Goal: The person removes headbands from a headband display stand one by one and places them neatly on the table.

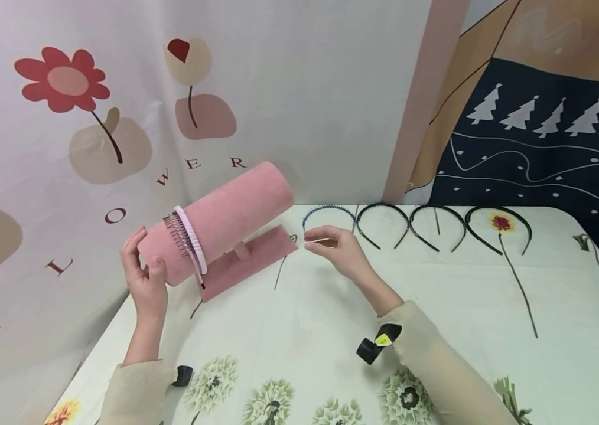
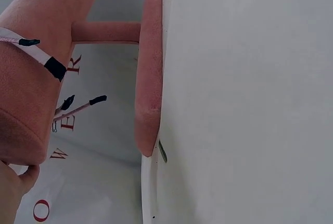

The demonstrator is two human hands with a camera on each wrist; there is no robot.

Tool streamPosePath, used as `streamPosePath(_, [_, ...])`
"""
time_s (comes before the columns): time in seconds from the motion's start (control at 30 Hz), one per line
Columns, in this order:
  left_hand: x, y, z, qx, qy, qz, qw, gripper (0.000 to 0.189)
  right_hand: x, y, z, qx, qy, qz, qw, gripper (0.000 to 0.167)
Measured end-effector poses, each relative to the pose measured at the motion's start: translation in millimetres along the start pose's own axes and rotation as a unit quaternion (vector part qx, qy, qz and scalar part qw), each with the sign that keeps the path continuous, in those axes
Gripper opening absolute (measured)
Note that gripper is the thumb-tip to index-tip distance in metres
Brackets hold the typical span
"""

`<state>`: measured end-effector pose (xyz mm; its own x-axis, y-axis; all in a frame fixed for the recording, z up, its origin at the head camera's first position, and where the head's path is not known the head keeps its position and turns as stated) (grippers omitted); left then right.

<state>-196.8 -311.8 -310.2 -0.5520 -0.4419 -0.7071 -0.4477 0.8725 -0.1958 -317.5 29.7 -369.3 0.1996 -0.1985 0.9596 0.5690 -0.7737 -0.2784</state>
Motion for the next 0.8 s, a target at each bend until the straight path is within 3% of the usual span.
streamPosePath(0.2, [29.6, -4.6, 0.8, 0.0, -0.005, -0.005, 1.0, 0.062, 5, 24, -10.0, 0.014, -0.02, -0.02, 0.9995, 0.034])
streamPosePath(0.3, [34.7, -5.4, 0.4, 0.0, -0.004, -0.002, 1.0, 0.062, 9, 38, -16.5, 0.016, -0.027, -0.027, 0.9991, 0.032])
streamPosePath(0.4, [30.4, -3.8, -0.3, 0.0, 0.0, 0.003, 1.0, 0.062, 16, 53, -24.2, 0.016, -0.04, -0.023, 0.9988, 0.03])
streamPosePath(0.63, [0.4, 2.2, -1.3, 0.0, 0.004, 0.013, 0.9999, 0.061, 39, 87, -41.3, 0.023, -0.083, -0.011, 0.9962, 0.025])
streamPosePath(0.8, [-4.9, 1.8, -0.3, 0.001, -0.001, 0.011, 0.9999, 0.06, 50, 108, -50.9, 0.019, -0.102, -0.016, 0.9945, 0.022])
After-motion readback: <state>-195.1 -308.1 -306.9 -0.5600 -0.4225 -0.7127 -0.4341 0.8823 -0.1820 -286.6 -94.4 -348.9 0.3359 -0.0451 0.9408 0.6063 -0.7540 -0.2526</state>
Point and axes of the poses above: each hand's wrist, its own z-axis away from the middle knuckle, its own y-axis out of the palm, x = y × z, the point moved 9 cm from there along -z, towards the middle knuckle, and after that the axes turned 14 degrees about x, right-handed, at the moved point
